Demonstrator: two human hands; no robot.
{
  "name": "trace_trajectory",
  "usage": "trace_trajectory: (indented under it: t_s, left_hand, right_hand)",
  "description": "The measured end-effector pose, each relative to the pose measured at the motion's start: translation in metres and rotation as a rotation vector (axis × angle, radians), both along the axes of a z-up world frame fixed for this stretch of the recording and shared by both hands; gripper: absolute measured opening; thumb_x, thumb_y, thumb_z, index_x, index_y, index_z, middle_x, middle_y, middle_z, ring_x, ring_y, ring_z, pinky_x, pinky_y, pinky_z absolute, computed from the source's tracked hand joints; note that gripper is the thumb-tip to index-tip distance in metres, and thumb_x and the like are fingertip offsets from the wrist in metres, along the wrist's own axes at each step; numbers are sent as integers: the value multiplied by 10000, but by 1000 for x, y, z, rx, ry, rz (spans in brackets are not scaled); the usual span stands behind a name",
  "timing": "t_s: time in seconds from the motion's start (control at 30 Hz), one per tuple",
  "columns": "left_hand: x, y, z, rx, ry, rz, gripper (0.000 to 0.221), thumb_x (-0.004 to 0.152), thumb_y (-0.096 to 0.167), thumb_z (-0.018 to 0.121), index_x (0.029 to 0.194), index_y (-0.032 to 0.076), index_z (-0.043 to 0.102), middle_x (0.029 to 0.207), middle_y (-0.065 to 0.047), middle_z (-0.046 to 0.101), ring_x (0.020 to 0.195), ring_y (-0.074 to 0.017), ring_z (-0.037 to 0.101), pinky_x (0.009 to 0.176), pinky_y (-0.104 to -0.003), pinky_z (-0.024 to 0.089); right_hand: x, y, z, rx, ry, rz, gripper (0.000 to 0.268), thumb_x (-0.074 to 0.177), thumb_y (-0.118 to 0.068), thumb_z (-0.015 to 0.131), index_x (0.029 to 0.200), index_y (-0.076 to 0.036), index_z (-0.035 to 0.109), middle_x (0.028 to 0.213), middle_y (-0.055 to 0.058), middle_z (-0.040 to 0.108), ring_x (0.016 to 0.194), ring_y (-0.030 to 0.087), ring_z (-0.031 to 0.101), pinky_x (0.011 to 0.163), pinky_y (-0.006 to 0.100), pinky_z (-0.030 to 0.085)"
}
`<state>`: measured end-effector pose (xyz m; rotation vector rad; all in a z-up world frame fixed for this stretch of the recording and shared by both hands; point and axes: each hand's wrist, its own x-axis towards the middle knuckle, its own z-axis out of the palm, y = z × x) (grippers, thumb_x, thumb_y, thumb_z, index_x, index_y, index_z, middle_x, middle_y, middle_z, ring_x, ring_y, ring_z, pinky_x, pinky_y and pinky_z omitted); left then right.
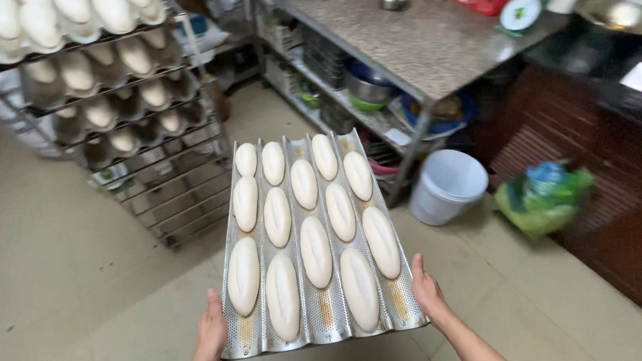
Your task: The person carries trays of shaped bread dough to a kitchen counter, pumps a spray bottle by hand, and sprays the dough with liquid before returning the trays to a rolling rack.
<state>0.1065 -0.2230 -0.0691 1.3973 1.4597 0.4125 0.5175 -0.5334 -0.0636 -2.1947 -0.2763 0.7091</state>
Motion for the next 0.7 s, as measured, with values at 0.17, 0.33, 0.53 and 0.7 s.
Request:
trace_trajectory:
  t_s: [0.17,0.33,0.53,0.7]
  left_hand:
    - [104,-101,93,95,-125,-269,899,1033,641,252,1067,-126,719,934,-250,754,910,-290,663,906,-417,501]
    - [206,-198,151,151,-216,-558,896,1035,646,258,1025,-139,688,914,-251,725,880,-270,633,868,-421,498]
    - [315,-308,172,190,-259,-893,919,1032,664,256,956,-153,670,852,-278,698,822,-293,610,818,-447,501]
    - [414,-388,170,162,-224,-1179,946,1008,674,239,993,-151,702,875,-302,724,870,-332,683,856,-459,516]
  right_hand:
    - [32,-165,51,113,-94,-280,1065,973,-786,186,1332,136,580,1311,339,624,1355,374,522,1136,411,380]
    - [24,-334,107,115,-144,-524,1071,963,-784,189,1361,147,538,1344,327,610,1368,374,516,1140,411,365]
    - [-22,-491,137,177,-126,-822,1074,951,-788,186,1343,141,553,1315,294,641,1307,341,568,1106,410,399]
    - [-62,-577,126,134,-141,-1132,1096,967,-781,212,1281,198,591,1266,348,687,1268,365,613,1104,437,429]
